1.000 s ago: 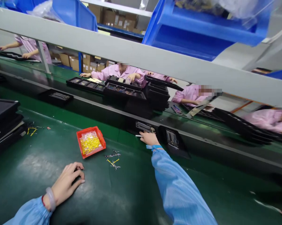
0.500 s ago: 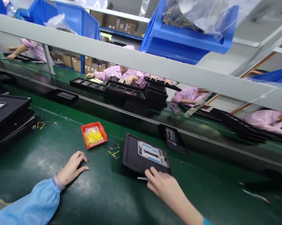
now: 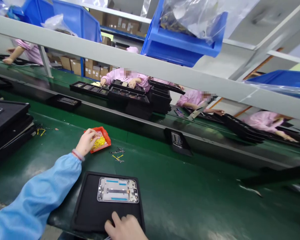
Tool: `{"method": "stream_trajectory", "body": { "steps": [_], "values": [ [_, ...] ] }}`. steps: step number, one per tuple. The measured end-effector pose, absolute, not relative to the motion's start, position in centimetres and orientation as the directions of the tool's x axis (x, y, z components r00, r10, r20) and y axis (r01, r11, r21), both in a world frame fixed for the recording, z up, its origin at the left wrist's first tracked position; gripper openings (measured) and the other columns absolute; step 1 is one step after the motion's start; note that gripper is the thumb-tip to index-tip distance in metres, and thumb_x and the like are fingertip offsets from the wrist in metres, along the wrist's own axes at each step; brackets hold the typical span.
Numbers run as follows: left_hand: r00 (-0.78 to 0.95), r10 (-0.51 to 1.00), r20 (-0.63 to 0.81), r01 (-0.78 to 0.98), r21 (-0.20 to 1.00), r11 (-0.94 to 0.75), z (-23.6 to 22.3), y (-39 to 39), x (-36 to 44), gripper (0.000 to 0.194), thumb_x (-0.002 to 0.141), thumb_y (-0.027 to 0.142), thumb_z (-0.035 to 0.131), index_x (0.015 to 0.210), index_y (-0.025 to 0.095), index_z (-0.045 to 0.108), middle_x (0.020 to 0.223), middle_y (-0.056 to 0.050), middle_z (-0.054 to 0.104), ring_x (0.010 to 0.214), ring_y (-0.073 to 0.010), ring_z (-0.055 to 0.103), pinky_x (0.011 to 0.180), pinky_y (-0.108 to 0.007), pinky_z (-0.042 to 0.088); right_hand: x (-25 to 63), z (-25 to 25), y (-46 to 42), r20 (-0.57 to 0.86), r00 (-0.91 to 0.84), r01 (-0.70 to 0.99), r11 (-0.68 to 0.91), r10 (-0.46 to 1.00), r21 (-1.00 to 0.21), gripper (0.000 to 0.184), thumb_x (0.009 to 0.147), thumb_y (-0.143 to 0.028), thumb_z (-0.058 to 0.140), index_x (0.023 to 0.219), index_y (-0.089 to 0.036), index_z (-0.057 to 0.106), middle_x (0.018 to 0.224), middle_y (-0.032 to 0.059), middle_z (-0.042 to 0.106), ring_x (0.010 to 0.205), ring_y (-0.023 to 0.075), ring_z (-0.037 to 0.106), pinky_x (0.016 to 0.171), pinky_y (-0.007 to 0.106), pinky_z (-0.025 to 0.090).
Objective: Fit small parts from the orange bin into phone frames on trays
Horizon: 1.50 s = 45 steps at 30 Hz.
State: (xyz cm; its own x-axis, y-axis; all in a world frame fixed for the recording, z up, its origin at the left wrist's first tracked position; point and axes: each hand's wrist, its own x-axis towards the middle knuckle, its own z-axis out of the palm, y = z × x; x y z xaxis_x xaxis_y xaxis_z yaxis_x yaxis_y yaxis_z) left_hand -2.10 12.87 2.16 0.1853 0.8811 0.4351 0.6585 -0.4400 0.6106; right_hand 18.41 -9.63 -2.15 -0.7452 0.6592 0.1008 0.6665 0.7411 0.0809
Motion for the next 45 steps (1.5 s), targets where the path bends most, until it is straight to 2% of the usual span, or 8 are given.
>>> {"method": "stream_trajectory", "body": {
  "steps": [2, 4, 7, 9, 20, 29, 40, 45],
  "values": [
    [0.177, 0.89, 0.42, 0.676, 0.606, -0.42, 1.9, 14.6, -1.4, 0.024, 0.084, 0.03, 0.046, 0.072, 0.018, 0.063, 0.086, -0.006, 0.059, 0.081, -0.0204, 0.06, 0.081, -0.033, 0.049, 18.2, 0.3, -7.2, 0.011, -0.686, 0.72, 0.68, 0.728, -0.137, 0.017, 0.071, -0.033, 0.068, 0.075, -0.023, 0.055, 0.071, -0.0028, 0.065, 0.05, 0.0141, 0.06, 0.042, 0.024, 0.03],
    [0.171, 0.895, 0.412, 0.69, 0.599, -0.407, 1.5, 15.6, -0.9, 0.024, 0.083, 0.03, 0.048, 0.07, 0.019, 0.064, 0.085, -0.006, 0.061, 0.081, -0.0211, 0.061, 0.082, -0.033, 0.049, 18.9, 2.6, -4.0, -0.025, -0.479, 0.843, 0.452, 0.877, -0.292, 0.005, 0.078, -0.022, 0.061, 0.08, -0.024, 0.058, 0.082, -0.003, 0.066, 0.069, 0.0145, 0.065, 0.053, 0.022, 0.036],
    [0.156, 0.898, 0.412, 0.703, 0.592, -0.394, 1.0, 15.8, -0.7, 0.019, 0.08, 0.03, 0.055, 0.069, 0.018, 0.065, 0.087, -0.006, 0.063, 0.084, -0.0232, 0.061, 0.085, -0.037, 0.046, 20.3, 4.0, 1.5, -0.072, -0.086, 0.892, 0.045, 0.994, -0.449, 0.006, 0.078, -0.018, 0.063, 0.081, -0.022, 0.062, 0.088, 0.0008, 0.065, 0.082, 0.0182, 0.063, 0.063, 0.024, 0.039],
    [0.159, 0.898, 0.41, 0.701, 0.594, -0.395, 1.0, 15.8, -0.8, 0.015, 0.078, 0.028, 0.057, 0.071, 0.018, 0.066, 0.088, -0.005, 0.064, 0.085, -0.0231, 0.062, 0.085, -0.037, 0.046, 20.9, 3.4, 4.4, -0.083, -0.018, 0.88, -0.024, 0.996, -0.475, 0.004, 0.077, -0.017, 0.065, 0.079, -0.02, 0.063, 0.087, 0.0029, 0.065, 0.084, 0.0192, 0.063, 0.066, 0.025, 0.041],
    [0.208, 0.891, 0.404, 0.679, 0.595, -0.429, 1.9, 15.4, -0.6, 0.024, 0.082, 0.035, 0.058, 0.068, 0.018, 0.063, 0.087, -0.005, 0.065, 0.084, -0.0217, 0.062, 0.083, -0.036, 0.045, 19.8, -0.3, 8.0, -0.099, -0.012, 0.808, -0.049, 0.995, -0.588, 0.008, 0.072, -0.015, 0.068, 0.068, -0.019, 0.062, 0.08, 0.0028, 0.064, 0.081, 0.0199, 0.062, 0.069, 0.026, 0.042],
    [0.542, 0.782, 0.307, 0.571, 0.549, -0.611, 2.3, 13.3, 1.9, 0.012, 0.084, 0.025, 0.053, 0.08, 0.019, 0.062, 0.077, -0.002, 0.065, 0.07, -0.0167, 0.061, 0.068, -0.026, 0.047, 21.3, -0.4, 8.3, -0.099, -0.035, 0.652, -0.053, 0.994, -0.756, 0.004, 0.079, -0.019, 0.059, 0.075, -0.019, 0.057, 0.068, -0.001, 0.071, 0.065, 0.0158, 0.067, 0.062, 0.024, 0.047],
    [0.628, 0.75, 0.208, 0.596, 0.49, -0.636, 2.3, 12.2, 2.9, 0.015, 0.086, 0.021, 0.05, 0.081, 0.018, 0.064, 0.073, -0.002, 0.063, 0.065, -0.0162, 0.06, 0.062, -0.025, 0.045, 21.9, 0.4, 8.0, -0.026, 0.06, 0.698, -0.061, 0.998, -0.713, 0.005, 0.077, -0.022, 0.061, 0.077, -0.023, 0.066, 0.077, -0.0001, 0.072, 0.079, 0.0216, 0.066, 0.069, 0.027, 0.046],
    [0.65, 0.739, 0.178, 0.612, 0.454, -0.648, 2.4, 11.4, 3.6, 0.013, 0.087, 0.022, 0.053, 0.085, 0.018, 0.065, 0.077, -0.003, 0.064, 0.067, -0.0171, 0.061, 0.065, -0.026, 0.046, 21.9, 1.0, 7.8, -0.004, 0.063, 0.686, -0.046, 0.998, -0.726, 0.008, 0.079, -0.021, 0.059, 0.08, -0.023, 0.067, 0.074, 0.0003, 0.074, 0.076, 0.0212, 0.068, 0.067, 0.027, 0.046]
  ]
}}
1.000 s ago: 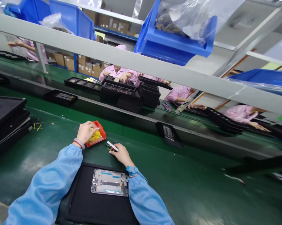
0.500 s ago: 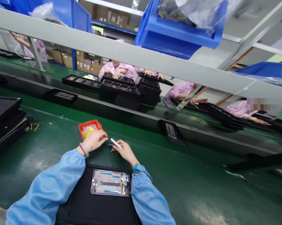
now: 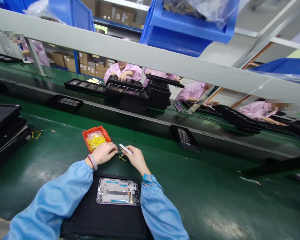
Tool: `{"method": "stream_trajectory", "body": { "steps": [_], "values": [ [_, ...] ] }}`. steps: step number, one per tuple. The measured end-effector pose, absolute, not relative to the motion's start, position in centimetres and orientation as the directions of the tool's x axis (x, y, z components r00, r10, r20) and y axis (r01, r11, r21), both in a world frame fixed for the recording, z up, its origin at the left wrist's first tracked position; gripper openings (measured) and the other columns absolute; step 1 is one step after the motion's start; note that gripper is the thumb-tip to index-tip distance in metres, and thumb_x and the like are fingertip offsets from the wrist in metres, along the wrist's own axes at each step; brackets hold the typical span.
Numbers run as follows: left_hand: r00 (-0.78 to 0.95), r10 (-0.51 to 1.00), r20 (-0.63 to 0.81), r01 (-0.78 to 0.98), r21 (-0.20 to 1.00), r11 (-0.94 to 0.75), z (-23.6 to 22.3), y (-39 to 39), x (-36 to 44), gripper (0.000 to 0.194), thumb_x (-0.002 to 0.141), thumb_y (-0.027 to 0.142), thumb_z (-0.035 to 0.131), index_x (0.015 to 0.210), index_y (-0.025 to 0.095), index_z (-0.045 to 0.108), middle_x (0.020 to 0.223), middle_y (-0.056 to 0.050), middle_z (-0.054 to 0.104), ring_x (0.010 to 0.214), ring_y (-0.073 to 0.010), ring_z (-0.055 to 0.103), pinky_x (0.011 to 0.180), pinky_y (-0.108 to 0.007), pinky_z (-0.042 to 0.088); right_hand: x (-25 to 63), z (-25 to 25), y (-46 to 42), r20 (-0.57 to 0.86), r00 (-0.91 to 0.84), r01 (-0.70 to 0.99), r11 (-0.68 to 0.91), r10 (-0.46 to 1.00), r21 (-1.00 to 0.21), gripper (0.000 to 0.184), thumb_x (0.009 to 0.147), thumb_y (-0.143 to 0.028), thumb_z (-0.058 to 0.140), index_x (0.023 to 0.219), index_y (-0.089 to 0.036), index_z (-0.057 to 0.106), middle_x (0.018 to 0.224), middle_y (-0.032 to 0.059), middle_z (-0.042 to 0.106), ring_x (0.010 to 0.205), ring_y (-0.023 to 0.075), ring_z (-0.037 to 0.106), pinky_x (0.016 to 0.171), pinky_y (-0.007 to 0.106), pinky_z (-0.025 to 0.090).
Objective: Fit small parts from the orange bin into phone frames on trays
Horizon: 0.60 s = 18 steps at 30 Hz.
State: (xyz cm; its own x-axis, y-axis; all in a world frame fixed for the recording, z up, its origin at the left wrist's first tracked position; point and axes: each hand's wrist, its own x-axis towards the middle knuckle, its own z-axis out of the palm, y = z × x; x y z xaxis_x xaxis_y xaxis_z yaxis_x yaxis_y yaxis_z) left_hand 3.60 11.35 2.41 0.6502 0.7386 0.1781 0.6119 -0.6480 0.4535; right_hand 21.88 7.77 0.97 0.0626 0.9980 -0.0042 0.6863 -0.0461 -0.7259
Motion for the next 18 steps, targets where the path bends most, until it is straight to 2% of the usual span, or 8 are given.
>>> {"method": "stream_trajectory", "body": {
  "steps": [6, 9, 13, 18],
  "values": [
    [0.668, 0.728, 0.151, 0.633, 0.399, -0.663, 2.4, 10.9, 4.3, 0.012, 0.088, 0.02, 0.052, 0.087, 0.018, 0.064, 0.079, -0.003, 0.066, 0.074, -0.0194, 0.063, 0.069, -0.027, 0.047, 21.5, 1.4, 7.8, 0.016, -0.006, 0.645, 0.016, 1.0, -0.764, 0.01, 0.077, -0.023, 0.061, 0.073, -0.018, 0.069, 0.068, 0.002, 0.073, 0.066, 0.02, 0.067, 0.06, 0.025, 0.046],
    [0.673, 0.727, 0.14, 0.648, 0.361, -0.67, 2.4, 10.8, 4.4, 0.011, 0.086, 0.016, 0.052, 0.086, 0.016, 0.063, 0.083, -0.006, 0.066, 0.077, -0.0219, 0.064, 0.069, -0.029, 0.048, 21.0, 1.8, 7.5, 0.044, -0.077, 0.617, 0.083, 0.996, -0.782, 0.011, 0.076, -0.017, 0.059, 0.076, -0.018, 0.069, 0.071, 0.0008, 0.074, 0.07, 0.0194, 0.068, 0.064, 0.025, 0.048],
    [0.695, 0.706, 0.134, 0.646, 0.314, -0.696, 2.8, 10.6, 4.3, 0.011, 0.083, 0.011, 0.051, 0.085, 0.015, 0.061, 0.083, -0.006, 0.065, 0.079, -0.0222, 0.064, 0.071, -0.029, 0.048, 20.7, 2.1, 7.0, 0.075, -0.145, 0.603, 0.148, 0.987, -0.784, 0.025, 0.07, -0.005, 0.053, 0.081, -0.02, 0.069, 0.078, 0.0008, 0.074, 0.076, 0.02, 0.068, 0.07, 0.026, 0.048],
    [0.719, 0.68, 0.142, 0.636, 0.259, -0.727, 3.3, 10.6, 4.1, 0.013, 0.082, 0.01, 0.049, 0.082, 0.016, 0.06, 0.081, -0.005, 0.065, 0.077, -0.0207, 0.063, 0.071, -0.029, 0.047, 20.9, 2.3, 6.7, 0.087, -0.165, 0.622, 0.172, 0.982, -0.764, 0.029, 0.068, -0.003, 0.049, 0.081, -0.021, 0.067, 0.077, 0.0015, 0.073, 0.075, 0.0211, 0.067, 0.069, 0.028, 0.047]
  ]
}}
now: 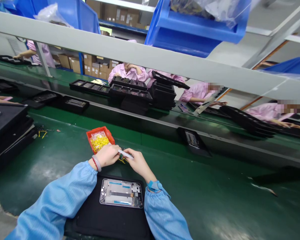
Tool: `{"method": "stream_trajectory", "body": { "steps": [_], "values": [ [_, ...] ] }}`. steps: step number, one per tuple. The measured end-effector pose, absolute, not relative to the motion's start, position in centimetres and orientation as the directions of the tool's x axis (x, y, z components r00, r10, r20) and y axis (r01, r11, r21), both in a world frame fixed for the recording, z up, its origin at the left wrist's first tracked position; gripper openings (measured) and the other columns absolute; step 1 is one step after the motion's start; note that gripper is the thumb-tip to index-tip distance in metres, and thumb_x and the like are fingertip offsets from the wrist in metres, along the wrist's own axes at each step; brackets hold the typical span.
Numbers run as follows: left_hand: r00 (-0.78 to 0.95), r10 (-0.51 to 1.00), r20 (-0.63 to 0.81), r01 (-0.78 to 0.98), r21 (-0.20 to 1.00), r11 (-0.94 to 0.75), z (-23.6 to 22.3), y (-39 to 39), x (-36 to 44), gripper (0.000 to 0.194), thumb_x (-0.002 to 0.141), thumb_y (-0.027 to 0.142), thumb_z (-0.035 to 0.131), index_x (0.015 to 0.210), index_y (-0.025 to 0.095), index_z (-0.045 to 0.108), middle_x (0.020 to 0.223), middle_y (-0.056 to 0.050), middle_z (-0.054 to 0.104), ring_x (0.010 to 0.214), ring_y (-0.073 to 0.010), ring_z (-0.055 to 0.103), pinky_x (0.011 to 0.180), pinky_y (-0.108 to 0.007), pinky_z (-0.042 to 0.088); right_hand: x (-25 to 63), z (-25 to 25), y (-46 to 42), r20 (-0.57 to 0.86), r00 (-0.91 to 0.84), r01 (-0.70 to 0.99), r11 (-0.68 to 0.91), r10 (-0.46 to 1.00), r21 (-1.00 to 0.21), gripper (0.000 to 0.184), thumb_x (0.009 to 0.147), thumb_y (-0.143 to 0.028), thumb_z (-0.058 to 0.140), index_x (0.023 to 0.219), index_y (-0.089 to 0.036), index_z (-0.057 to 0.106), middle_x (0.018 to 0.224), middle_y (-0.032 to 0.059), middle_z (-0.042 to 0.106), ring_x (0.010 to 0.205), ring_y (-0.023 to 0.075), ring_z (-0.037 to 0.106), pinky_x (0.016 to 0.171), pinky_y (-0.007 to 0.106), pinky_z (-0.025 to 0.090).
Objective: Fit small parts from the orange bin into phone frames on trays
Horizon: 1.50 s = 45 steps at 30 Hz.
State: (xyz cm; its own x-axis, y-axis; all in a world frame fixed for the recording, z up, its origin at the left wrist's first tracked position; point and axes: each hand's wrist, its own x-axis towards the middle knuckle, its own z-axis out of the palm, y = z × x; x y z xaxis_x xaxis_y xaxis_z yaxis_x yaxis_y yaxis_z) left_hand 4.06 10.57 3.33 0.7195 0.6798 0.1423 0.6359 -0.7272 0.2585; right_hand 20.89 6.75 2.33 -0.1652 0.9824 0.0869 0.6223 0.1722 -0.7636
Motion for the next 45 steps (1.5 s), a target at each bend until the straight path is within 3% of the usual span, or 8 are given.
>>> {"method": "stream_trajectory", "body": {
  "steps": [7, 12, 18, 21, 26, 32, 38, 45],
  "values": [
    [0.707, 0.684, 0.177, 0.655, 0.199, -0.729, 3.2, 10.7, 4.1, 0.009, 0.08, 0.016, 0.054, 0.074, 0.015, 0.061, 0.076, -0.007, 0.066, 0.073, -0.022, 0.063, 0.071, -0.031, 0.046, 20.8, 2.1, 6.7, 0.084, -0.164, 0.634, 0.17, 0.983, -0.755, 0.029, 0.066, -0.003, 0.048, 0.079, -0.022, 0.066, 0.074, -0.0002, 0.073, 0.073, 0.0199, 0.067, 0.068, 0.027, 0.046],
    [0.593, 0.765, 0.252, 0.749, 0.174, -0.639, 3.3, 12.6, 2.0, 0.02, 0.083, 0.017, 0.047, 0.071, 0.014, 0.063, 0.079, -0.012, 0.066, 0.08, -0.0259, 0.061, 0.078, -0.038, 0.043, 21.1, 1.8, 6.9, 0.086, -0.129, 0.627, 0.149, 0.988, -0.764, 0.024, 0.069, -0.007, 0.048, 0.08, -0.022, 0.065, 0.073, 0.0005, 0.073, 0.07, 0.0208, 0.067, 0.064, 0.027, 0.045],
    [0.483, 0.825, 0.294, 0.805, 0.223, -0.55, 2.8, 14.6, -0.4, 0.024, 0.08, 0.019, 0.047, 0.062, 0.016, 0.063, 0.082, -0.012, 0.065, 0.086, -0.0294, 0.058, 0.086, -0.047, 0.037, 21.1, 1.3, 7.2, 0.111, -0.104, 0.575, 0.151, 0.988, -0.804, 0.018, 0.075, -0.015, 0.047, 0.082, -0.021, 0.062, 0.075, 0.0022, 0.073, 0.068, 0.0199, 0.067, 0.062, 0.028, 0.046],
    [0.465, 0.834, 0.296, 0.792, 0.281, -0.541, 2.6, 14.6, -0.4, 0.013, 0.074, 0.016, 0.053, 0.076, 0.016, 0.066, 0.093, -0.013, 0.063, 0.094, -0.0317, 0.056, 0.088, -0.049, 0.037, 21.0, 1.2, 7.2, 0.126, -0.107, 0.54, 0.164, 0.986, -0.826, 0.015, 0.077, -0.018, 0.046, 0.085, -0.021, 0.058, 0.076, 0.0021, 0.073, 0.071, 0.0193, 0.067, 0.065, 0.028, 0.047],
    [0.587, 0.76, 0.279, 0.634, 0.426, -0.645, 3.0, 13.3, 1.2, 0.025, 0.077, 0.013, 0.052, 0.099, 0.018, 0.062, 0.105, -0.009, 0.061, 0.099, -0.0237, 0.057, 0.088, -0.037, 0.043, 20.7, 1.4, 7.0, 0.146, -0.14, 0.506, 0.197, 0.979, -0.84, 0.005, 0.08, -0.022, 0.045, 0.084, -0.023, 0.048, 0.073, 0.0005, 0.071, 0.068, 0.0178, 0.065, 0.066, 0.028, 0.048],
    [0.693, 0.684, 0.228, 0.482, 0.559, -0.674, 2.5, 12.1, 2.9, 0.009, 0.079, 0.014, 0.051, 0.074, 0.017, 0.058, 0.072, -0.001, 0.061, 0.064, -0.0139, 0.059, 0.063, -0.023, 0.046, 20.4, 1.6, 6.7, 0.174, -0.168, 0.52, 0.237, 0.97, -0.821, 0.004, 0.081, -0.023, 0.044, 0.084, -0.024, 0.046, 0.072, -0.001, 0.069, 0.064, 0.0169, 0.063, 0.062, 0.027, 0.047],
    [0.658, 0.715, 0.239, 0.484, 0.593, -0.644, 2.4, 12.0, 3.0, 0.01, 0.078, 0.012, 0.046, 0.074, 0.018, 0.053, 0.067, 0.001, 0.057, 0.058, -0.0128, 0.055, 0.057, -0.023, 0.044, 20.2, 1.5, 6.9, 0.284, -0.034, 0.622, 0.242, 0.958, -0.744, 0.005, 0.077, -0.022, 0.051, 0.073, -0.021, 0.055, 0.076, 0.0048, 0.063, 0.072, 0.0199, 0.061, 0.068, 0.031, 0.047],
    [0.658, 0.713, 0.243, 0.507, 0.556, -0.658, 2.9, 11.2, 3.6, 0.01, 0.076, 0.011, 0.048, 0.071, 0.018, 0.052, 0.068, 0.0, 0.053, 0.064, -0.0162, 0.054, 0.063, -0.026, 0.044, 19.5, 1.4, 6.8, 0.318, -0.058, 0.65, 0.278, 0.946, -0.708, 0.013, 0.073, -0.015, 0.055, 0.072, -0.02, 0.067, 0.071, 0.0033, 0.063, 0.065, 0.017, 0.061, 0.065, 0.026, 0.048]
  ]
}}
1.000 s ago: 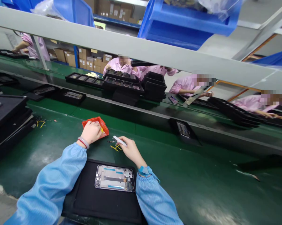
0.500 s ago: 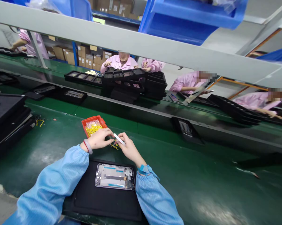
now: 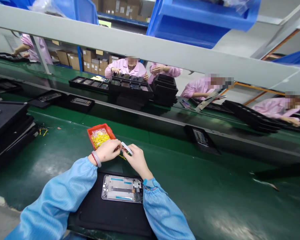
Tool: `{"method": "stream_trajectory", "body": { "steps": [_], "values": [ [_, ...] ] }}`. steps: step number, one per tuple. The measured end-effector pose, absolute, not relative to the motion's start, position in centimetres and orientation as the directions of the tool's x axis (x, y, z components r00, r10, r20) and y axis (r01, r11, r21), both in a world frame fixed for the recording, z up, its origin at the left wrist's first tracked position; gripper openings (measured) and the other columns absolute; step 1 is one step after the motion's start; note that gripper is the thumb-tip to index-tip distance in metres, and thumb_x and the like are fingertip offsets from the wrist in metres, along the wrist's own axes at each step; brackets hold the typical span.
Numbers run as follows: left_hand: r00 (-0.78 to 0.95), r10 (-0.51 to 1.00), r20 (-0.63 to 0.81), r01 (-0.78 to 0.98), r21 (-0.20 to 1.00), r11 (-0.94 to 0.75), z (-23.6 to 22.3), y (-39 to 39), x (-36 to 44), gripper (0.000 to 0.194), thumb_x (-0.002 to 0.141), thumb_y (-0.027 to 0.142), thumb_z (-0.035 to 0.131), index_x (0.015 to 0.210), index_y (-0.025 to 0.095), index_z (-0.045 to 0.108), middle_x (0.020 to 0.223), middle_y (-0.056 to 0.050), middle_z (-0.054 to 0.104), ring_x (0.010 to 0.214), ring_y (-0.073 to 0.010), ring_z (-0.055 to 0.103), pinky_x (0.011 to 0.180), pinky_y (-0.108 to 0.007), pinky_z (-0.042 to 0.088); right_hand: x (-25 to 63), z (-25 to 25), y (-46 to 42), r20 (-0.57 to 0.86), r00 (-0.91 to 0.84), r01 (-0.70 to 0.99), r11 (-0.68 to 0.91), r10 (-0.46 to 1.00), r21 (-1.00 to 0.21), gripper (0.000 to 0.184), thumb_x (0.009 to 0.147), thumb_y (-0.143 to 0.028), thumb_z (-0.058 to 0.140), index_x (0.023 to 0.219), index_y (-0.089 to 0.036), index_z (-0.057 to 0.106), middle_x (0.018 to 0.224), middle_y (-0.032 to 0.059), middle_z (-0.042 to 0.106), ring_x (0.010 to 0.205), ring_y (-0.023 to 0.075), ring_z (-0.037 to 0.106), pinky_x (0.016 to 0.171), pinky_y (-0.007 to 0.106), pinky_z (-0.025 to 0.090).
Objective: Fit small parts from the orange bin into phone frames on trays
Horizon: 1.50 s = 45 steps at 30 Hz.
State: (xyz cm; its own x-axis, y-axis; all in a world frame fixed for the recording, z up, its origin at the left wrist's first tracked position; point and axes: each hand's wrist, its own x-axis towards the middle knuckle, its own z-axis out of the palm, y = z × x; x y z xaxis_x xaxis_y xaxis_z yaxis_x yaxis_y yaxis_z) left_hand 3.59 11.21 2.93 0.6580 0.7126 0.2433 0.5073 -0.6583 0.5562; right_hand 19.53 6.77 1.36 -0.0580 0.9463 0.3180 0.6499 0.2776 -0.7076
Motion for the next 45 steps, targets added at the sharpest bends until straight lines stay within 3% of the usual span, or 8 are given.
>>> {"method": "stream_trajectory", "body": {
  "steps": [7, 12, 18, 21, 26, 33, 41, 45],
  "values": [
    [0.607, 0.743, 0.282, 0.513, 0.575, -0.637, 3.8, 11.1, 3.2, 0.01, 0.072, 0.01, 0.053, 0.066, 0.019, 0.054, 0.069, 0.0, 0.05, 0.067, -0.0178, 0.053, 0.071, -0.03, 0.045, 19.6, 1.9, 6.7, 0.338, -0.074, 0.636, 0.305, 0.938, -0.709, 0.014, 0.069, -0.013, 0.052, 0.068, -0.019, 0.065, 0.069, 0.0032, 0.062, 0.064, 0.0175, 0.06, 0.064, 0.026, 0.047],
    [0.335, 0.86, 0.384, 0.522, 0.685, -0.509, 4.8, 13.3, 0.2, 0.008, 0.075, 0.014, 0.05, 0.074, 0.018, 0.056, 0.082, -0.003, 0.049, 0.081, -0.0201, 0.052, 0.081, -0.035, 0.044, 18.6, 3.4, 9.2, 0.35, -0.013, 0.636, 0.278, 0.937, -0.72, 0.015, 0.072, -0.018, 0.05, 0.067, -0.018, 0.064, 0.069, 0.0043, 0.062, 0.064, 0.0175, 0.058, 0.064, 0.027, 0.044],
    [0.017, 0.944, 0.329, 0.341, 0.886, -0.314, 4.0, 15.3, -1.8, 0.011, 0.081, 0.028, 0.044, 0.079, 0.018, 0.05, 0.07, 0.002, 0.048, 0.063, -0.0146, 0.051, 0.063, -0.029, 0.046, 14.7, 3.6, 14.2, 0.252, -0.004, 0.597, 0.204, 0.968, -0.776, 0.021, 0.069, -0.023, 0.059, 0.049, -0.019, 0.058, 0.046, -0.0021, 0.053, 0.05, 0.0143, 0.053, 0.053, 0.024, 0.04],
    [-0.011, 0.961, 0.276, 0.206, 0.941, -0.268, 3.8, 15.3, -1.4, 0.018, 0.081, 0.038, 0.046, 0.079, 0.019, 0.047, 0.067, 0.003, 0.05, 0.06, -0.0131, 0.053, 0.059, -0.026, 0.046, 13.7, 3.4, 15.1, 0.23, 0.026, 0.541, 0.18, 0.973, -0.822, 0.008, 0.068, -0.023, 0.061, 0.061, -0.018, 0.064, 0.054, -0.0014, 0.061, 0.053, 0.0149, 0.056, 0.053, 0.024, 0.043],
    [0.072, 0.97, 0.23, 0.043, 0.971, -0.234, 4.4, 14.3, -0.2, 0.03, 0.077, 0.048, 0.053, 0.078, 0.019, 0.047, 0.066, 0.002, 0.056, 0.064, -0.0144, 0.059, 0.065, -0.028, 0.05, 14.4, 4.0, 13.5, 0.258, 0.042, 0.428, 0.216, 0.965, -0.878, 0.024, 0.077, -0.035, 0.056, 0.084, -0.016, 0.068, 0.078, 0.0044, 0.07, 0.063, 0.0152, 0.059, 0.056, 0.024, 0.046],
    [0.264, 0.934, 0.24, 0.013, 0.968, -0.252, 4.9, 11.9, 2.2, 0.022, 0.083, 0.039, 0.052, 0.083, 0.017, 0.053, 0.086, -0.004, 0.063, 0.082, -0.0167, 0.061, 0.076, -0.031, 0.05, 16.7, 5.9, 9.8, 0.257, 0.042, 0.414, 0.217, 0.966, -0.884, 0.026, 0.075, -0.041, 0.057, 0.075, -0.017, 0.066, 0.055, -0.0025, 0.054, 0.043, 0.0095, 0.036, 0.042, 0.023, 0.031],
    [0.59, 0.779, 0.212, 0.187, 0.903, -0.387, 4.7, 7.7, 2.0, 0.004, 0.073, 0.017, 0.055, 0.071, 0.017, 0.058, 0.069, 0.001, 0.059, 0.066, -0.014, 0.056, 0.067, -0.027, 0.047, 20.3, 5.3, 3.6, 0.243, -0.229, 0.571, 0.333, 0.942, -0.75, 0.012, 0.074, -0.022, 0.056, 0.065, -0.02, 0.062, 0.064, 0.0003, 0.06, 0.059, 0.0148, 0.054, 0.057, 0.024, 0.041],
    [0.692, 0.697, 0.188, 0.41, 0.692, -0.594, 4.1, 4.5, 2.1, 0.008, 0.072, 0.012, 0.052, 0.068, 0.018, 0.055, 0.071, -0.001, 0.057, 0.066, -0.0155, 0.054, 0.066, -0.027, 0.043, 21.1, 4.1, 0.8, 0.111, -0.315, 0.599, 0.288, 0.943, -0.748, 0.012, 0.076, -0.022, 0.055, 0.065, -0.02, 0.061, 0.063, 0.0001, 0.059, 0.059, 0.015, 0.054, 0.056, 0.024, 0.039]
  ]
}}
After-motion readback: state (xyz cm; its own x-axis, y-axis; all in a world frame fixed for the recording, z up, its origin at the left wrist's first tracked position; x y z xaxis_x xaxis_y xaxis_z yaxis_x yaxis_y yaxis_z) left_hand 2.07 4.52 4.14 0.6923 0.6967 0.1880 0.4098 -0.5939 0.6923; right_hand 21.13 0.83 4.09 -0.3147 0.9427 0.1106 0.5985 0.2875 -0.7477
